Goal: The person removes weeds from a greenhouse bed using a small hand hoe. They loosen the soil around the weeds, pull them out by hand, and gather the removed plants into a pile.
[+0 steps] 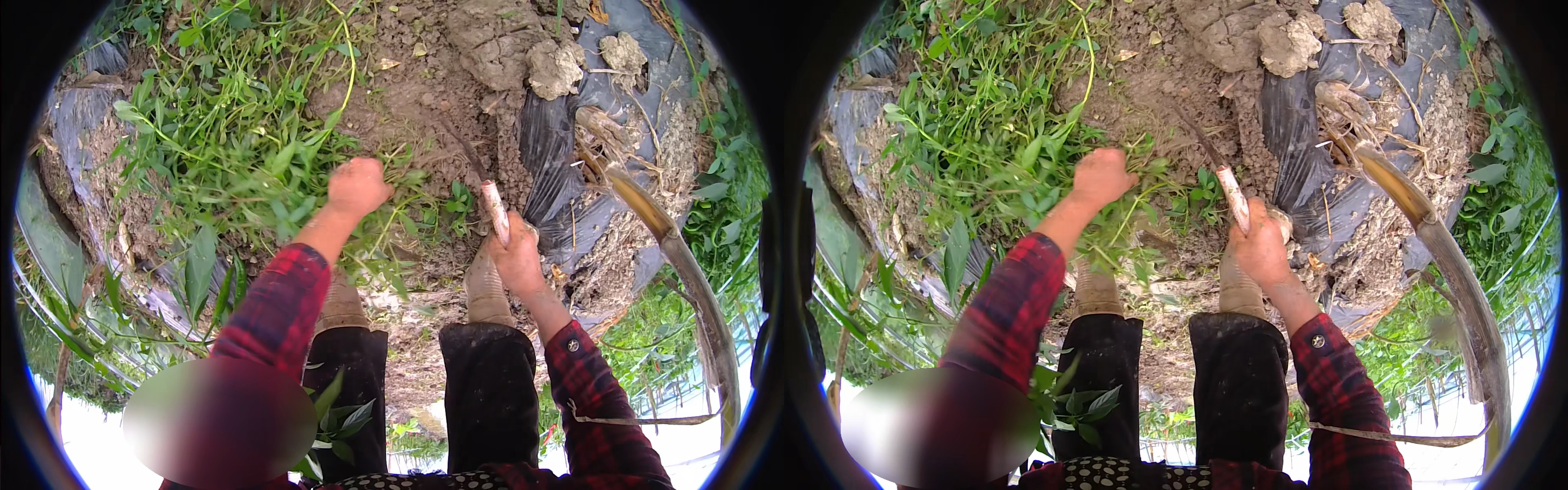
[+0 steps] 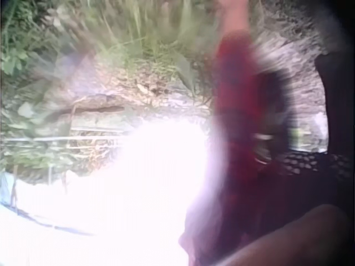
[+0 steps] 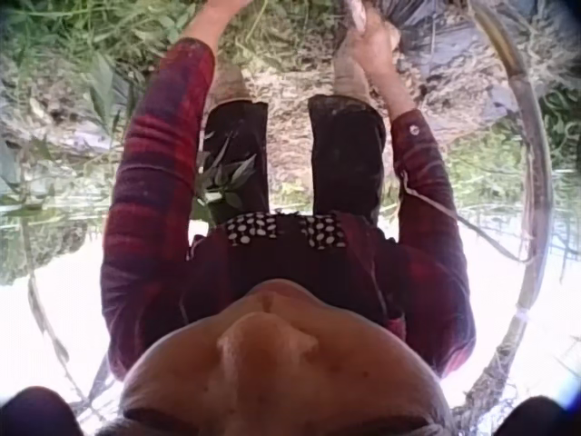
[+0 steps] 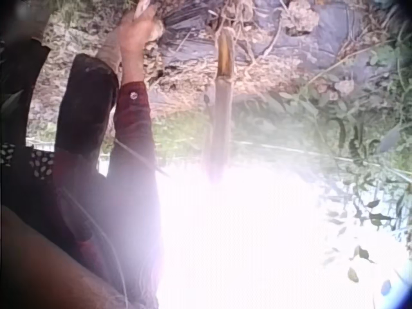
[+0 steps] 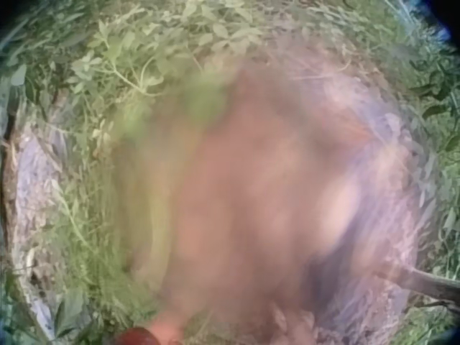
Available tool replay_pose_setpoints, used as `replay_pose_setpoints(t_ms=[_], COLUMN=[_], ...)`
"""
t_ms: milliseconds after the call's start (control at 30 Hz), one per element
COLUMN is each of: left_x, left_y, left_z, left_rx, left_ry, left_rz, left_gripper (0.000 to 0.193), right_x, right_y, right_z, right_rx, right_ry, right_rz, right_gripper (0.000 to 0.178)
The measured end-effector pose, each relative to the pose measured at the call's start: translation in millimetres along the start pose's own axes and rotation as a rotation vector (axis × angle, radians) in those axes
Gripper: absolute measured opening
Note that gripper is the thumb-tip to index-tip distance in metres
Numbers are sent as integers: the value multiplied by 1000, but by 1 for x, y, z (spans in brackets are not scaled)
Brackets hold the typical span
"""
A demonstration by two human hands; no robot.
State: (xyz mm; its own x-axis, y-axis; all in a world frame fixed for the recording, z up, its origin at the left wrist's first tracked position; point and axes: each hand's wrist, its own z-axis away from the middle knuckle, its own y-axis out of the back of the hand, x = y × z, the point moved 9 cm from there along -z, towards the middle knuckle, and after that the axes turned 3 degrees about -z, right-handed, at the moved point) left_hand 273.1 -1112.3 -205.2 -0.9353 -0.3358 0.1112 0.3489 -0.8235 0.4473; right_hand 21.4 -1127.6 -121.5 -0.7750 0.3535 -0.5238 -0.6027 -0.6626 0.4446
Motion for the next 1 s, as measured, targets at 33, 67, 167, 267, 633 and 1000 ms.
replay_pose_setpoints(t_ms=[33,67,167,267,633,1000], left_x=[-3,-7,-40,-73,-341,-93], left_y=[5,8,20,45,171,59], left_z=[4,9,33,71,192,109], left_rx=[-7,-14,61,140,310,195], left_ry=[-62,-122,-146,-172,175,-464], left_rz=[-55,-111,-184,-242,-885,-508], left_gripper=[33,32,30,26,14,30], right_x=[0,1,4,11,0,-71], right_y=[4,9,16,22,2,-65], right_z=[1,1,1,2,1,-35], right_rx=[15,30,34,44,-12,-258], right_ry=[26,52,53,14,74,183], right_rz=[15,29,-7,-48,-89,-44], right_gripper=[20,20,18,17,21,18])
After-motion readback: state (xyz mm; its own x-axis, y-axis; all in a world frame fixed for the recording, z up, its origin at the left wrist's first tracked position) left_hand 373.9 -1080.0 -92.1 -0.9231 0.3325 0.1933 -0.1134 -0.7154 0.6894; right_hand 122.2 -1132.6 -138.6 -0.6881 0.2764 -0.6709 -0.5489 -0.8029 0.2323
